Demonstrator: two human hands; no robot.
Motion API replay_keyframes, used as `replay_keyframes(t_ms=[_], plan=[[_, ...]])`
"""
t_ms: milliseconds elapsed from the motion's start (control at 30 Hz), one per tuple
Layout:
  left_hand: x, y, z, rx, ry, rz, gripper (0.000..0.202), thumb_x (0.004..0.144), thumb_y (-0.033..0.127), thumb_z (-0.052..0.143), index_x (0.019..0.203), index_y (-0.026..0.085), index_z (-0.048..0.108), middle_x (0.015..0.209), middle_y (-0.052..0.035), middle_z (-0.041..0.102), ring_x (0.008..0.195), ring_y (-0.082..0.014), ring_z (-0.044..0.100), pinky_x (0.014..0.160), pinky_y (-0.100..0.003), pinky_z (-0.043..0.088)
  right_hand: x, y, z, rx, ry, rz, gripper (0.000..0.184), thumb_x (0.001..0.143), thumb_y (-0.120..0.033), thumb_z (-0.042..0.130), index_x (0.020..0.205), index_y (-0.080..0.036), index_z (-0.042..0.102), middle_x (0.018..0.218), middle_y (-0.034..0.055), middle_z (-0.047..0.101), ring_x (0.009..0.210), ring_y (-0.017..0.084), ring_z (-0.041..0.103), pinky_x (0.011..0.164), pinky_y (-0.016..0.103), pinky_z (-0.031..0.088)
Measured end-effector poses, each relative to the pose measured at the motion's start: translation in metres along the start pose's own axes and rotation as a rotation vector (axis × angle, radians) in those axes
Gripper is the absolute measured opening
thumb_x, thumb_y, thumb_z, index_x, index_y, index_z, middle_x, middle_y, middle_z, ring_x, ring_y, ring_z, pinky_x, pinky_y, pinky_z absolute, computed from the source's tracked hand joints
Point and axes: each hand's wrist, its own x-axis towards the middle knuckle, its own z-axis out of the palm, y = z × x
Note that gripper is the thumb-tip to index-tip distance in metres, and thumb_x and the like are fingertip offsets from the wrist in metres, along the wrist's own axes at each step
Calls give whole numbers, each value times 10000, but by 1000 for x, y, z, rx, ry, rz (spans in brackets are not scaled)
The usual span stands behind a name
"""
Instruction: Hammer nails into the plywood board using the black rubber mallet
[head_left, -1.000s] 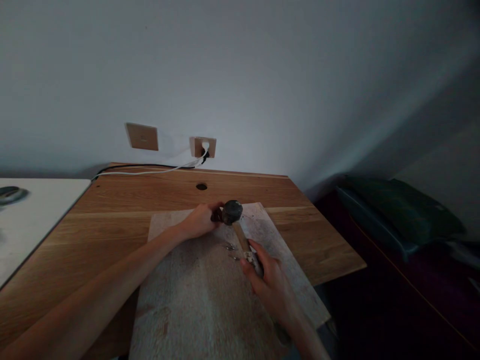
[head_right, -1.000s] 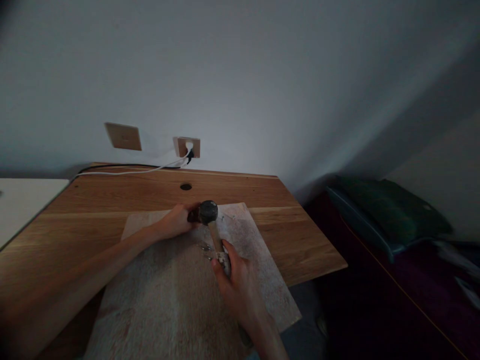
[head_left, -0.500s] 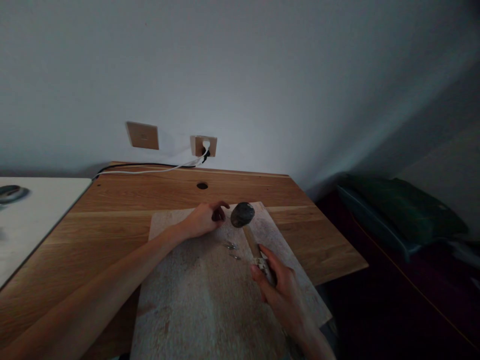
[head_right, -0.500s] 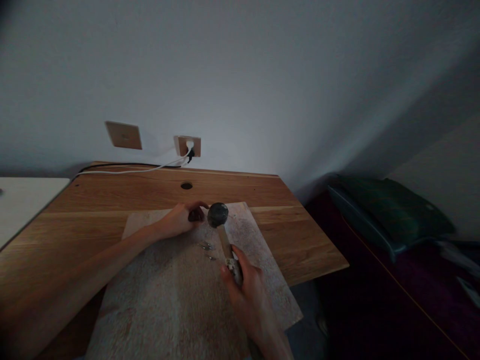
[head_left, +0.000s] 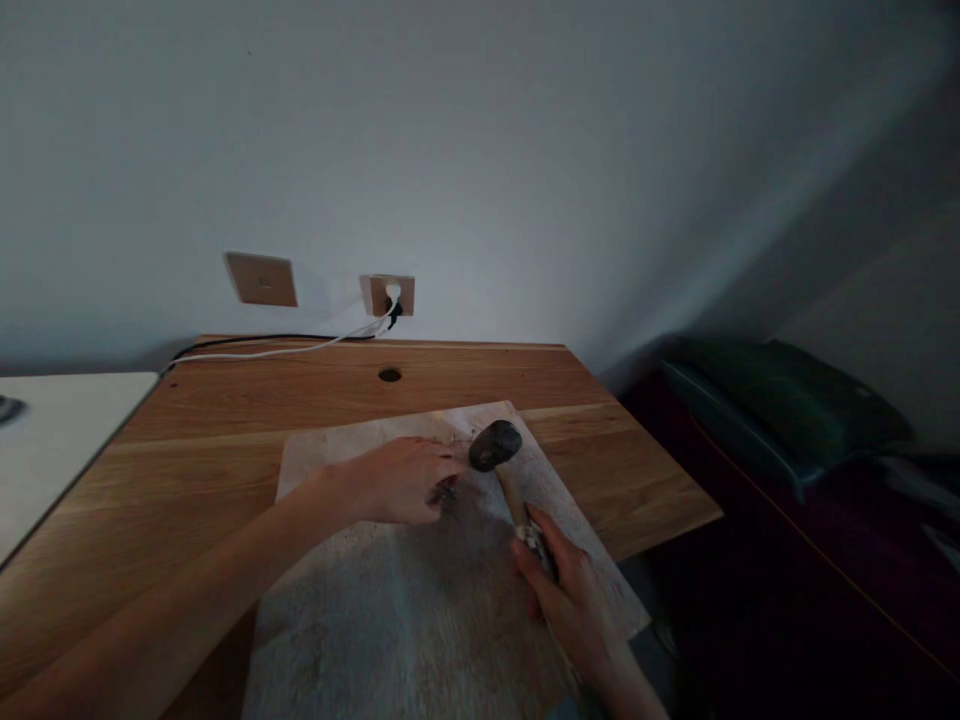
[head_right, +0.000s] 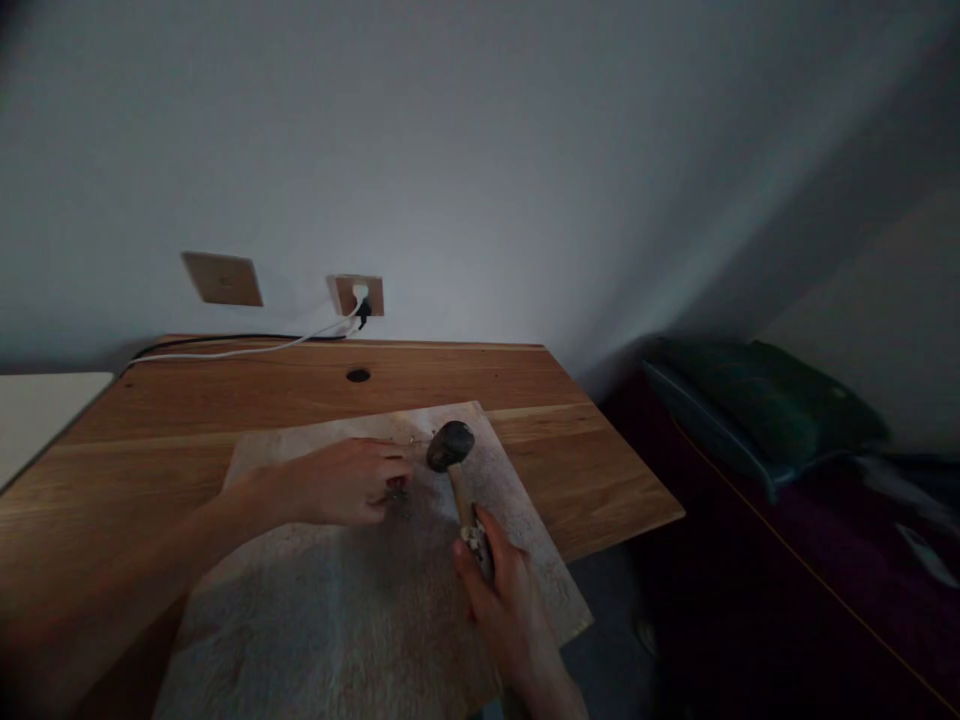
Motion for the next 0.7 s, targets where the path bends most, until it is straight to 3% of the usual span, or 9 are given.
replay_keyframes(t_ms=[167,300,467,600,700], plan=[[0,1,6,13,-3,-55,210,713,81,646,824,258,669,829,-18,723,814,-250,702,712,-331,486,-1,0,0,26,-8,12,645,957,-591,586,1387,-113,642,699,-10,647,484,153,582,474,284,477],[0,-1,-11,-3,-19,-86,239,703,92,653,878,251,689,784,-1,680,727,-212,644,657,-308,422,-1,1,0,28,-25,20,638,972,-574,580,1412,-115,625,660,-24,626,481,158,584,482,285,487],[-8,-41,-36,-118,89,-158,235,734,133,600,907,236,721,822,15,685,716,-161,626,691,-270,434,0,4,-1,29,-23,37,668,970,-570,573,1444,-99,600,680,-10,646,483,168,602,490,300,504],[-15,-75,-30,-188,133,-254,172,734,162,607,863,216,706,789,11,692,699,-159,631,681,-261,457,2,9,-1,40,-21,58,679,962,-560,605,1474,-115,591,759,24,701,509,175,627,506,309,514],[-17,-80,-20,-183,119,-271,158,747,163,623,863,218,715,774,14,695,694,-162,637,692,-268,464,2,8,0,54,-15,52,713,953,-579,591,1464,-82,592,719,26,692,482,178,610,485,311,492]])
